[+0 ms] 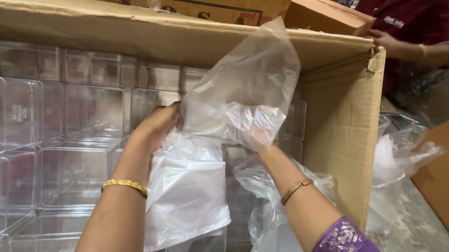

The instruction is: The person sits before a large carton filled with clear plastic boxes and packs them into thin plastic bags one at a time. They open a bag, insert a plastic box, gather and twist the bag closed, and set the bagged box aside, repeating the cycle.

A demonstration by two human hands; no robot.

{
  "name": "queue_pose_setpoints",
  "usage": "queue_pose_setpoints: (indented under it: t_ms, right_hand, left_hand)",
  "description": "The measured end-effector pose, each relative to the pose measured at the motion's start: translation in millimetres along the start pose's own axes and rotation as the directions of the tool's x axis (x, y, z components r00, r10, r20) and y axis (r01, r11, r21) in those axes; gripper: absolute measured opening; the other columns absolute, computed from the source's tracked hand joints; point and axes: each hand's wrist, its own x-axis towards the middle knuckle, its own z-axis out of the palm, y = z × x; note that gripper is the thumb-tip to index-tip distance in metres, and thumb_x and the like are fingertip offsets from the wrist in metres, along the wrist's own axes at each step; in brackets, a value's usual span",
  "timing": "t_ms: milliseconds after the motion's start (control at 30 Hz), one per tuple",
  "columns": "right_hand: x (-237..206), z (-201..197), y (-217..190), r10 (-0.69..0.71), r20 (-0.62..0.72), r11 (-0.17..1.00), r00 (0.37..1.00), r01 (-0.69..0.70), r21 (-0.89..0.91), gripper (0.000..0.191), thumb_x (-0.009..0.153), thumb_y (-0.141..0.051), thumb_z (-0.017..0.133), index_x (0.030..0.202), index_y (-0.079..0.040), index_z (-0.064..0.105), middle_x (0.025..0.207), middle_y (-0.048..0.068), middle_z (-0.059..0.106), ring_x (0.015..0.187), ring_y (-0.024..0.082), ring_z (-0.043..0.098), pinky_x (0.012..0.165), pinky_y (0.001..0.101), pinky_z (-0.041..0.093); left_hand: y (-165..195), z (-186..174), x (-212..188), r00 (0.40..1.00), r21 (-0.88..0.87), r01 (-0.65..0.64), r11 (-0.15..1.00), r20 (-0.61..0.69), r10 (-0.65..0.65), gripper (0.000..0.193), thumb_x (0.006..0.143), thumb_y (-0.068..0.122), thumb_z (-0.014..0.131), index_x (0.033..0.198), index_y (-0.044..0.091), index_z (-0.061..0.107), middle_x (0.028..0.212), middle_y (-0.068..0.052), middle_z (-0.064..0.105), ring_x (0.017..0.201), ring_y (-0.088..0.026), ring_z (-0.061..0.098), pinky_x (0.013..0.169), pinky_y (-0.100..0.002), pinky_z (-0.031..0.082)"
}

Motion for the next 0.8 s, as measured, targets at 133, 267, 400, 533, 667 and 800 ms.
queue_pose_setpoints:
  t_ms: [133, 267, 400, 533, 667, 800]
  right_hand:
    - [-7.8, -10.8, 6.1, 0.008, 0.036, 0.983, 0.999, -0.014, 0.182, 0.044, 0.101, -0.044, 0.057, 0.125, -0.01, 0.07, 0.099, 0.007, 0.067, 0.088, 0.016, 0.058, 0.074, 0.0298, 0.049]
    - [-21.3, -19.6, -9.4, -0.108, 0.196, 0.786, 0.975, -0.037, 0.617, 0.048, 0.101, -0.047, 0.057, 0.124, -0.009, 0.073, 0.098, 0.008, 0.068, 0.089, 0.016, 0.057, 0.074, 0.0293, 0.048]
    - [-45.7, -1.4, -43.6, -0.123, 0.508, 0.93, 0.852, -0.08, 0.36, 0.052, 0.1, -0.051, 0.057, 0.122, -0.008, 0.076, 0.097, 0.009, 0.068, 0.089, 0.016, 0.056, 0.075, 0.0287, 0.047]
    - [-73.9, 13.2, -82.9, -0.067, 0.578, 0.98, 0.813, 0.164, -0.117, 0.055, 0.105, -0.052, 0.055, 0.114, -0.006, 0.083, 0.084, 0.01, 0.063, 0.077, 0.017, 0.049, 0.065, 0.0302, 0.042]
    - [-100.4, -28.8, -119.5, -0.077, 0.566, 0.966, 0.821, 0.201, -0.16, 0.056, 0.104, -0.053, 0.048, 0.102, -0.008, 0.082, 0.089, 0.002, 0.073, 0.072, 0.013, 0.056, 0.059, 0.0283, 0.046]
    - [-126.8, -72.9, -116.5, -0.012, 0.634, 0.932, 0.773, 0.239, -0.273, 0.049, 0.101, -0.05, 0.05, 0.106, -0.009, 0.077, 0.093, -0.002, 0.076, 0.076, 0.011, 0.067, 0.063, 0.0249, 0.053]
  left_hand:
    - [-6.8, -1.7, 0.4, 0.963, -0.072, -0.258, 0.963, 0.06, 0.263, 0.031, 0.099, 0.036, 0.062, 0.089, 0.006, 0.065, 0.076, -0.002, 0.059, 0.072, -0.016, 0.051, 0.069, -0.034, 0.042]
    - [-8.8, -3.9, 3.4, 0.986, -0.222, -0.116, 0.968, 0.096, 0.14, 0.03, 0.096, 0.037, 0.062, 0.085, 0.01, 0.071, 0.073, 0.002, 0.069, 0.064, -0.009, 0.059, 0.06, -0.031, 0.05]
    - [-13.5, -3.5, 8.1, 0.932, -0.109, -0.307, 0.946, 0.167, 0.321, 0.04, 0.106, 0.037, 0.064, 0.085, 0.004, 0.067, 0.074, 0.001, 0.062, 0.064, -0.009, 0.051, 0.055, -0.031, 0.044]
    - [-20.1, -4.1, 9.9, 0.929, -0.138, -0.291, 0.947, 0.197, 0.314, 0.029, 0.097, 0.033, 0.063, 0.091, 0.006, 0.074, 0.078, 0.003, 0.07, 0.067, -0.007, 0.059, 0.06, -0.028, 0.05]
    - [-15.6, -2.3, 1.9, 0.887, -0.064, -0.388, 0.92, 0.246, 0.391, 0.033, 0.102, 0.033, 0.066, 0.094, 0.003, 0.076, 0.078, 0.002, 0.063, 0.071, -0.008, 0.052, 0.063, -0.026, 0.043]
    - [-2.2, 17.9, -26.6, 0.753, -0.232, -0.447, 0.864, 0.423, 0.503, 0.031, 0.098, 0.034, 0.066, 0.095, 0.004, 0.074, 0.085, 0.003, 0.07, 0.079, -0.007, 0.059, 0.072, -0.024, 0.049]
